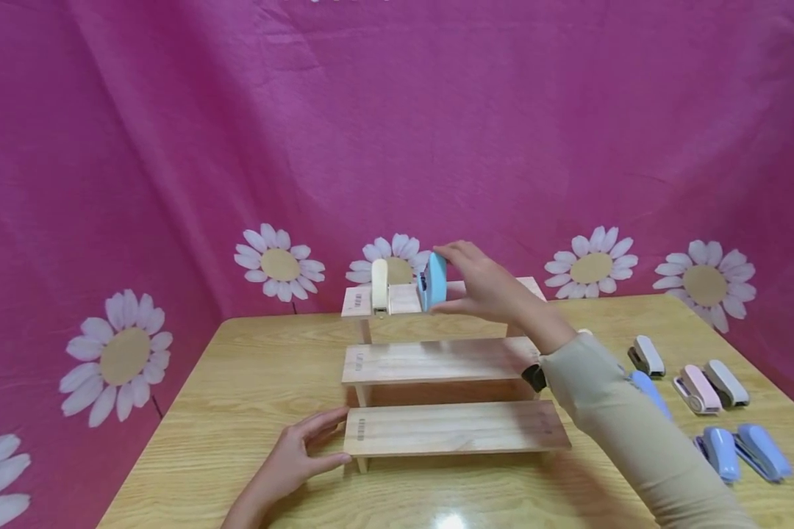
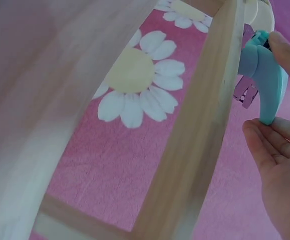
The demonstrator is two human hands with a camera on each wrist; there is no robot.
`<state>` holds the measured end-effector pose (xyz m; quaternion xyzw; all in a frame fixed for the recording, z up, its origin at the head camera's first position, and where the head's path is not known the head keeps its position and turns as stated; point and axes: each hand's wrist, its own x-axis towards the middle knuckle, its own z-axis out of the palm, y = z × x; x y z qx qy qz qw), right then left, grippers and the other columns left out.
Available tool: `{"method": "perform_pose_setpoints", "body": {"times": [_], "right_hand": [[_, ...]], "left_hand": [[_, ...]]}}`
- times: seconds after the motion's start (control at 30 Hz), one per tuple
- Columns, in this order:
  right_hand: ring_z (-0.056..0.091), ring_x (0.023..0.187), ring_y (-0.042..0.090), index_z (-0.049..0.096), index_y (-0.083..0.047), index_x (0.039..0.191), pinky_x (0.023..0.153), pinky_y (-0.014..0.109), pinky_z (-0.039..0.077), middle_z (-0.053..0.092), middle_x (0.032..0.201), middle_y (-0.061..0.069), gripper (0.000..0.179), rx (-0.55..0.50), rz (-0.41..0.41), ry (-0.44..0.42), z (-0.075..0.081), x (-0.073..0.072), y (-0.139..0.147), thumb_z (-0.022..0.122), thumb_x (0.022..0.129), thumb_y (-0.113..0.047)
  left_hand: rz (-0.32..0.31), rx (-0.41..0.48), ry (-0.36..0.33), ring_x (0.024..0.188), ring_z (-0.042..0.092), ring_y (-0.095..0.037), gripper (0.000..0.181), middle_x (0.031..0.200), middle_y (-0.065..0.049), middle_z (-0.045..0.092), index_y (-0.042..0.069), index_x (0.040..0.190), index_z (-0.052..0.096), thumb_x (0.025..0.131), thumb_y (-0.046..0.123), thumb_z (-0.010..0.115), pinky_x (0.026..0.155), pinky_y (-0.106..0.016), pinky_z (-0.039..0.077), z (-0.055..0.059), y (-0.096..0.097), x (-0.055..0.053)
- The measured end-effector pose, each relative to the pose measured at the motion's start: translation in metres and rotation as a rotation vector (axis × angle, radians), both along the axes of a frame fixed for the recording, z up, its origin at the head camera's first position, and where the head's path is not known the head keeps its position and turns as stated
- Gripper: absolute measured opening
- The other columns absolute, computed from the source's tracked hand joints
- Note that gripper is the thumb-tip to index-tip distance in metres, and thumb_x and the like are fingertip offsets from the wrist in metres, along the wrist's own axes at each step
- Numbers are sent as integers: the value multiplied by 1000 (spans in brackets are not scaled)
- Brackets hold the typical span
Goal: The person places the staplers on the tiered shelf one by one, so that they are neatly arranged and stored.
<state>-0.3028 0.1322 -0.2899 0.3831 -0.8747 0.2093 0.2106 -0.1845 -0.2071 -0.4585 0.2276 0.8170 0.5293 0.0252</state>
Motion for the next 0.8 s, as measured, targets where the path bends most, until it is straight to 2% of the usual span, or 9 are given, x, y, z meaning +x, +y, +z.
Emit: {"method": "perform_pose_setpoints", "body": {"times": [0.3, 0.43, 0.6, 0.8], "right_hand": [[52, 119, 28, 42, 3, 142, 108, 46, 52, 53, 132, 16, 88, 20, -17, -60, 0, -4, -14, 85, 75, -34], [53, 118, 28, 42, 4, 142, 108, 46, 52, 54, 130, 16, 87, 17, -8, -62, 1, -4, -15, 85, 76, -32], [53, 120, 31, 40, 4, 144, 109, 48, 51, 53, 132, 17, 85, 24, -16, -115, 2, -4, -16, 82, 79, -32], [52, 125, 32, 39, 2, 146, 111, 49, 49, 51, 139, 18, 85, 29, -31, -179, -3, -5, -22, 81, 81, -31]], "left_hand": [[-1, 5, -10, 126, 56, -39, 68, 140, -22, 54, 0, 138, 52, 82, 26, 79, 108, -41, 49, -1, -1, 0], [-7, 9, -20, 128, 54, -39, 67, 141, -22, 54, 2, 139, 53, 82, 27, 79, 108, -39, 50, -1, 0, -2], [-11, 25, -45, 129, 53, -38, 68, 143, -23, 52, 3, 139, 53, 82, 27, 79, 109, -37, 50, 0, 1, -3], [1, 19, -60, 130, 53, -38, 67, 143, -24, 51, 3, 139, 53, 82, 27, 80, 109, -37, 49, 0, 0, 3]]}}
